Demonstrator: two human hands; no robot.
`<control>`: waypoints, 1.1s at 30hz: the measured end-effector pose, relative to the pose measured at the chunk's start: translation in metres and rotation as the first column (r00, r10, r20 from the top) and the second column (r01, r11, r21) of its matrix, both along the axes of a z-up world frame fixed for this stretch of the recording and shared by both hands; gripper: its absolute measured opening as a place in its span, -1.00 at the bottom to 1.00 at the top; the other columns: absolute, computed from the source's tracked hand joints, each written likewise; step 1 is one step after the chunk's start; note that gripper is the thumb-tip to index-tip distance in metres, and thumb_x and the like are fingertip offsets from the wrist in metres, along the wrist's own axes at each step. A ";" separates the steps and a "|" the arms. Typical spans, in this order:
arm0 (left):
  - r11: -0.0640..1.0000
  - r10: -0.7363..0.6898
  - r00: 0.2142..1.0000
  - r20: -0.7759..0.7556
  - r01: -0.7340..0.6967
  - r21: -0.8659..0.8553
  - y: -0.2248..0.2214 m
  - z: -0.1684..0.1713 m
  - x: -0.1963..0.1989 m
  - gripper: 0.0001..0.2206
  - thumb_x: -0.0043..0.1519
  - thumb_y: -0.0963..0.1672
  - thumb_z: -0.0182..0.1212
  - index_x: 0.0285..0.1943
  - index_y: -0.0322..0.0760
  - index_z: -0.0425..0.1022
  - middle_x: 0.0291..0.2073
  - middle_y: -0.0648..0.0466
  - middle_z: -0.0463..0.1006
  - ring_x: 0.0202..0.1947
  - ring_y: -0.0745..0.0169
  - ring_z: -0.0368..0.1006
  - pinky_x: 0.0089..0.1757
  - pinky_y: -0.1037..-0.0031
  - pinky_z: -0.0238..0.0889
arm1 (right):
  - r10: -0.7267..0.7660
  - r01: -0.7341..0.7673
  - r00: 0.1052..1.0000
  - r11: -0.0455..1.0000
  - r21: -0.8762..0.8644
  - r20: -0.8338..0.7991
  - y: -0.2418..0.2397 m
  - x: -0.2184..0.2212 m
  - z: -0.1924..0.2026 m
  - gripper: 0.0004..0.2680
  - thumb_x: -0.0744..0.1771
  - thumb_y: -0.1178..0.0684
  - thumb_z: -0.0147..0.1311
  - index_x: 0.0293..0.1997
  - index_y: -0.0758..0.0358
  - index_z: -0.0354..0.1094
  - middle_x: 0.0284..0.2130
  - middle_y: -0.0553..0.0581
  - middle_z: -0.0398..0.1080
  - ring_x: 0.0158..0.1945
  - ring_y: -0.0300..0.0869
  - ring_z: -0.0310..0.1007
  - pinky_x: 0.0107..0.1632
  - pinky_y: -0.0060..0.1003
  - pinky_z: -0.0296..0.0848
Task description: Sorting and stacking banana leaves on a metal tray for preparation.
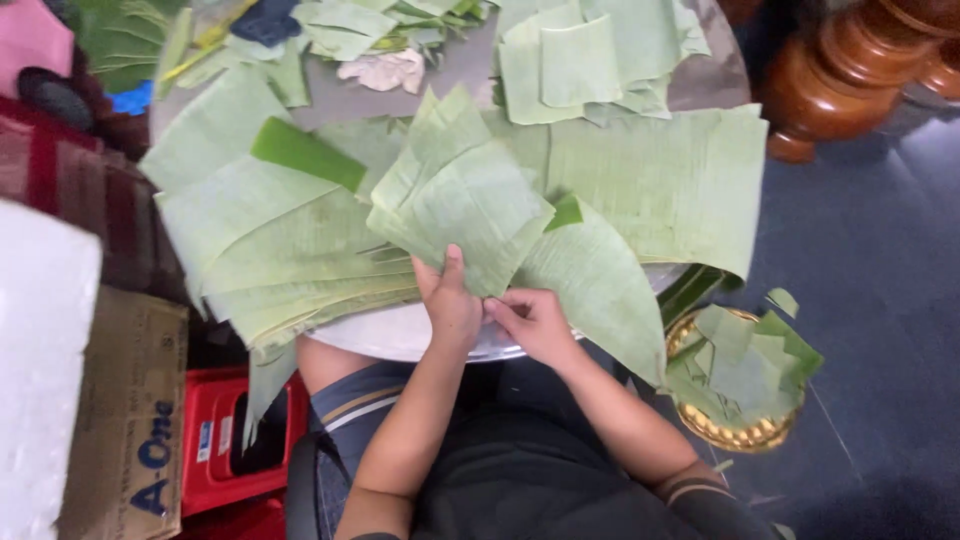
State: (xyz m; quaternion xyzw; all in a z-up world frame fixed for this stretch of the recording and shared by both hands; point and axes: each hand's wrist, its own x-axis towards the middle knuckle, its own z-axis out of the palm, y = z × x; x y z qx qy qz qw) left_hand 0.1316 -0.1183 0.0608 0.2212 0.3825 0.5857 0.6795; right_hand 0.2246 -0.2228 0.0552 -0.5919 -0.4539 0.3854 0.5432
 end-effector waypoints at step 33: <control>0.577 0.170 -0.406 -0.898 0.779 -0.243 0.096 -0.009 -0.082 -0.48 0.39 0.23 -0.52 0.59 0.58 -0.21 0.63 0.02 -0.29 0.61 0.02 -0.46 0.38 -0.21 -0.66 | 0.356 -0.114 0.647 0.919 -0.376 0.674 0.097 -0.046 -0.052 -0.79 0.31 -0.05 -0.01 -0.37 0.17 0.56 -0.43 0.39 0.55 -0.19 0.33 0.58 -0.13 0.10 0.55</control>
